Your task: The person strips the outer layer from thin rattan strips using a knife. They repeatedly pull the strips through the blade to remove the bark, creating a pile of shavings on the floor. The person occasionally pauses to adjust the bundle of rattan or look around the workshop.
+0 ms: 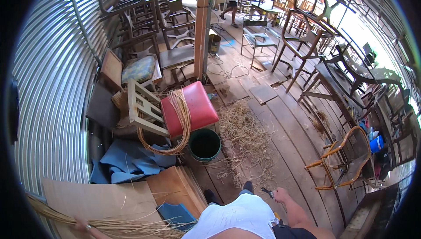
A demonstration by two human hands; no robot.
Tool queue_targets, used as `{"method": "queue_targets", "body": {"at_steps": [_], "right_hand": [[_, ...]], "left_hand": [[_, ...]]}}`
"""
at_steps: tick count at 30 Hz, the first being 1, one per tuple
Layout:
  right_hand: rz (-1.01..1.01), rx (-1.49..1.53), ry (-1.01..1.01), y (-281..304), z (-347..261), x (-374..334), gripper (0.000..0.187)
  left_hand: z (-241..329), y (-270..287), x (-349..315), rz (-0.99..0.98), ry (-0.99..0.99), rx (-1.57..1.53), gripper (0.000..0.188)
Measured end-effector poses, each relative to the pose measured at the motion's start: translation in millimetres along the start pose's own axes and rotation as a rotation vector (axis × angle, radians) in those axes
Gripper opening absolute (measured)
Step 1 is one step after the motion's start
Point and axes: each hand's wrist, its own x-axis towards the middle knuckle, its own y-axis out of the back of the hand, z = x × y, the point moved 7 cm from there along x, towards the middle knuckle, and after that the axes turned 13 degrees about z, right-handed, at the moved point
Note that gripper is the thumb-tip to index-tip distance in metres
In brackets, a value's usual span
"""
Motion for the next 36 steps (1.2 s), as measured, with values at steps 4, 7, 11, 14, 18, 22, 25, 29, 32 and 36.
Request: {"method": "queue_targets", "body": {"at_steps": [4,7,11,14,18,22,25,29,32,36], "right_hand": [[0.056,0.02,0.029,7.1,-24.3,14.7,0.027],[0.1,0.049,0.085,6.2,-42.5,21.4,0.029],[0.068,0.065,0.14,-10.7,-52.6,34.5,0.029],[0.032,0.183,0.118,9.2,-84.7,3.4,0.026],[0.061,0.193,0.089,2.9,-59.4,5.3,0.027],[0.026,0.11,0.039,2.7,-32.0,1.5,0.027],[-0.007,0.059,0.019,5.3,-14.8,4.1,0.028],[0.039,-0.009,0.05,20.7,-22.9,1.7,0.029],[0.047,-0.008,0.091,25.5,-28.7,10.3,0.029],[0.129,0.09,0.169,18.4,-35.9,24.1,0.029]], "left_hand": [[-49.7,-7.9,-120.6,-0.185,0.294,-0.139,0.04],[-72.9,-17.6,-199.2,-0.39,0.639,-0.289,0.026],[-88.5,-27.4,-293.1,-0.591,0.538,-0.056,0.033],[-92.4,-29.9,-355.7,-0.686,0.525,0.065,0.038],[-91.9,-30.8,-413.9,-0.788,0.503,0.17,0.046],[-93.6,-28.0,-447.0,-0.846,0.488,0.237,0.054],[-95.7,-24.9,-466.2,-0.872,0.48,0.269,0.061],[-101.2,-17.1,-482.0,-0.888,0.471,0.319,0.069],[-103.8,-9.8,-495.8,-0.901,0.459,0.344,0.076],[-105.7,7.5,-513.3,-0.917,0.416,0.39,0.085]]}}
